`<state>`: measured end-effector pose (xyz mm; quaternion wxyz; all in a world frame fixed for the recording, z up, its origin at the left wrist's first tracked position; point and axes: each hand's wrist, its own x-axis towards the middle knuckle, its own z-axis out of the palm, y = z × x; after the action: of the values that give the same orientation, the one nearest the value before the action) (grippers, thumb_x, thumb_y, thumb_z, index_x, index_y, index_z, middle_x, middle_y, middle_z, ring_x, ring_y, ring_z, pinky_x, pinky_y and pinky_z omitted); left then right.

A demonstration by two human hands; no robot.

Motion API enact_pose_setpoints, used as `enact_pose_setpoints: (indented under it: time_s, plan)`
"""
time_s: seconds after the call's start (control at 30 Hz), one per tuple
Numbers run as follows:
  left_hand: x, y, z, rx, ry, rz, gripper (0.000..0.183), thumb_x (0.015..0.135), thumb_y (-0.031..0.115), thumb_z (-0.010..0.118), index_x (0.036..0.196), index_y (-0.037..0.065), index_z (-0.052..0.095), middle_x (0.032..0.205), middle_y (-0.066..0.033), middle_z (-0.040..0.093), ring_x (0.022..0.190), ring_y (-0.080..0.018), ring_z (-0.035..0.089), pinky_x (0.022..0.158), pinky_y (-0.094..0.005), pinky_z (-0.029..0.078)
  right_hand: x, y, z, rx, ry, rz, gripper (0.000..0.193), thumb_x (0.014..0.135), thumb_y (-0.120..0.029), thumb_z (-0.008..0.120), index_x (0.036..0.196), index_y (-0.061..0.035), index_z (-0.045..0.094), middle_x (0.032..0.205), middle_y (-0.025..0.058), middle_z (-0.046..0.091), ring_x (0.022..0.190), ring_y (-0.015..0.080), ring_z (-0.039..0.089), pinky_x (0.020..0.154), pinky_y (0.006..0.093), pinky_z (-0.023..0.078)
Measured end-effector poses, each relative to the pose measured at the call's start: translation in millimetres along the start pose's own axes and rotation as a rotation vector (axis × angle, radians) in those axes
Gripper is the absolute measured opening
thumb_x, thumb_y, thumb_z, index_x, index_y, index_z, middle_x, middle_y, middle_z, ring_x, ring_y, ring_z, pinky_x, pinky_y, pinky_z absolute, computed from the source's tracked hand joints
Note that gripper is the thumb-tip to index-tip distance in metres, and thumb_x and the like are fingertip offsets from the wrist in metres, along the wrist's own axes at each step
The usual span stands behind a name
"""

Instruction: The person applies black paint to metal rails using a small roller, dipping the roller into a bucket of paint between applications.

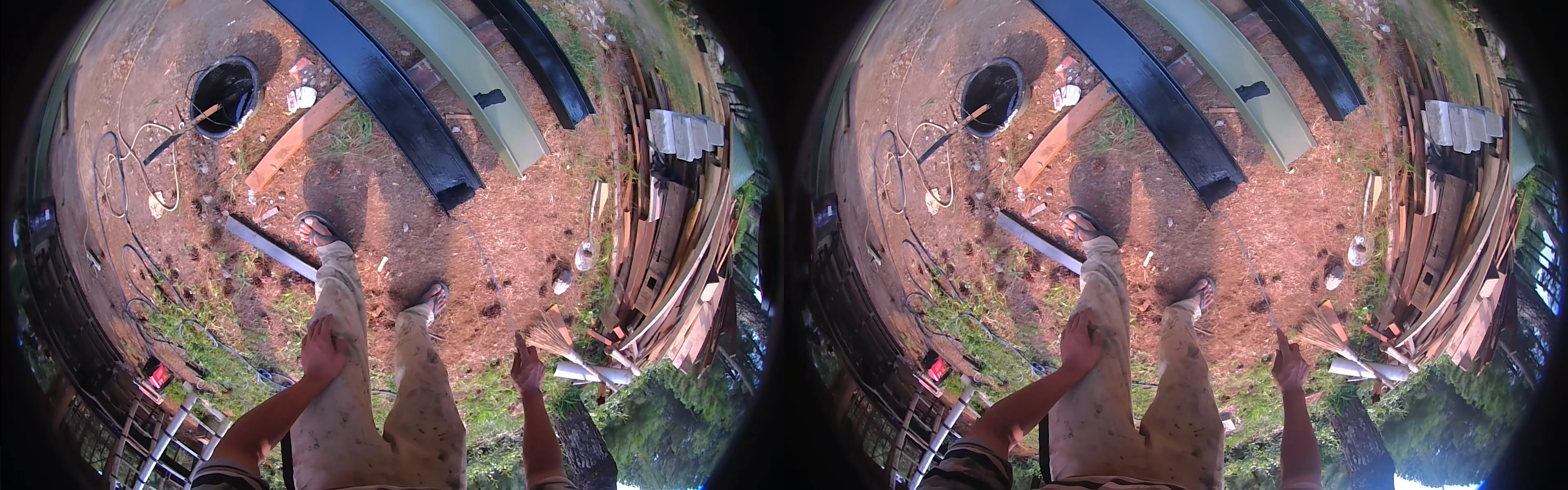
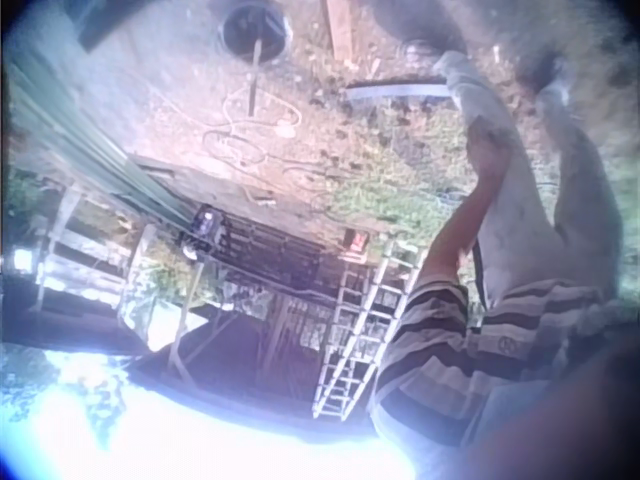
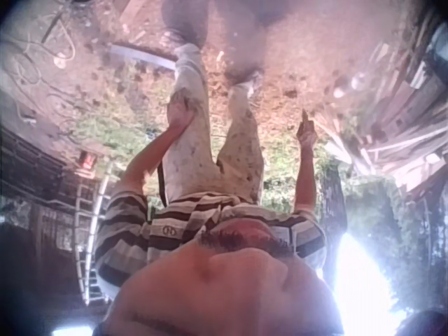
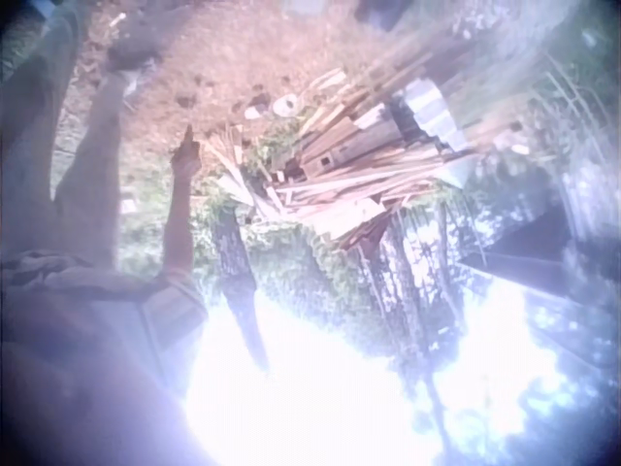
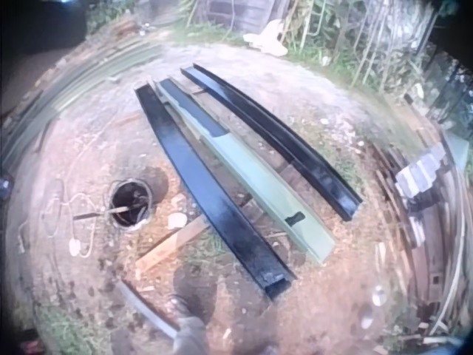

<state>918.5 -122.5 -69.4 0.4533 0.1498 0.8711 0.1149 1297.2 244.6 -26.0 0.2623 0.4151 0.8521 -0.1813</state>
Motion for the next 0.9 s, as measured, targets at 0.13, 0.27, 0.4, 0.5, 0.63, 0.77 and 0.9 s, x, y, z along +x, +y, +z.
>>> enact_pose_setpoints:
  time_s: [0.13, 0.27, 0.4, 0.5, 0.63, 0.77, 0.9]
  plan:
    - [-1.9, 4.6, -2.5, 0.002, -0.002, -0.018, 0.065, 0.093, 0.026, 0.063, 0.153, 0.005, 0.049, 0.153, -0.0215, 0.055, 0.148, -0.0415, 0.045, 0.12, -0.0543, 0.038, 38.3, -15.6, -0.2, 0.015, 0.047, -0.001, 0.062, 0.098, -0.013, 0.064, 0.157, -0.0309, 0.054, 0.093, 0.0119, 0.061, 0.076, 0.0386, 0.067, 0.065, 0.0529, 0.053]
    - [-4.0, 10.4, 0.1, 0.011, -0.027, -0.043, 0.065, 0.093, 0.025, 0.063, 0.152, 0.005, 0.049, 0.153, -0.0219, 0.054, 0.148, -0.0422, 0.044, 0.12, -0.0545, 0.038, 112.4, -64.1, 4.8, 0.043, 0.009, -0.017, 0.063, 0.102, -0.015, 0.06, 0.159, -0.0386, 0.047, 0.099, 0.0137, 0.061, 0.08, 0.0371, 0.067, 0.072, 0.0548, 0.056]
    - [-1.2, 11.2, 3.9, 0.016, -0.031, -0.027, 0.064, 0.093, 0.025, 0.063, 0.152, 0.005, 0.049, 0.154, -0.0219, 0.054, 0.149, -0.0415, 0.044, 0.121, -0.0549, 0.038, 166.4, -102.8, -5.1, 0.054, 0.006, -0.009, 0.062, 0.103, -0.016, 0.058, 0.159, -0.0414, 0.045, 0.108, 0.0135, 0.063, 0.088, 0.0398, 0.07, 0.079, 0.0563, 0.057]
    - [-2.0, 9.0, 6.4, 0.043, -0.019, -0.012, 0.064, 0.093, 0.025, 0.064, 0.152, 0.006, 0.05, 0.153, -0.0213, 0.055, 0.148, -0.041, 0.044, 0.12, -0.0552, 0.038, 141.4, -61.8, 1.7, 0.014, 0.013, 0.017, 0.061, 0.101, -0.015, 0.057, 0.157, -0.0385, 0.05, 0.101, 0.0147, 0.06, 0.083, 0.0404, 0.067, 0.071, 0.053, 0.054]
    - [-3.5, 17.4, -0.1, 0.045, -0.033, -0.036, 0.064, 0.092, 0.025, 0.064, 0.152, 0.007, 0.05, 0.152, -0.0203, 0.055, 0.148, -0.0405, 0.045, 0.12, -0.0558, 0.038, 38.6, 18.3, -6.4, -0.083, -0.136, 0.168, 0.063, 0.103, -0.014, 0.058, 0.159, -0.04, 0.047, 0.109, 0.0148, 0.061, 0.092, 0.0414, 0.069, 0.082, 0.0558, 0.055]
    - [-2.5, 17.2, 2.1, 0.062, -0.047, -0.037, 0.065, 0.092, 0.026, 0.064, 0.152, 0.007, 0.05, 0.153, -0.02, 0.055, 0.149, -0.0399, 0.045, 0.12, -0.0556, 0.038, -34.6, 57.1, -14.7, -0.065, -0.097, 0.13, 0.062, 0.1, -0.012, 0.06, 0.158, -0.0347, 0.051, 0.1, 0.0136, 0.06, 0.081, 0.0401, 0.068, 0.072, 0.0551, 0.056]
    - [-0.4, 11.4, 5.2, 0.087, -0.05, -0.022, 0.065, 0.092, 0.025, 0.064, 0.153, 0.007, 0.049, 0.153, -0.0193, 0.055, 0.149, -0.0398, 0.044, 0.119, -0.0559, 0.039, -13.1, 40.5, -7.3, -0.017, -0.016, 0.029, 0.059, 0.101, -0.013, 0.059, 0.157, -0.0323, 0.053, 0.096, 0.0146, 0.06, 0.073, 0.0386, 0.067, 0.065, 0.0532, 0.056]
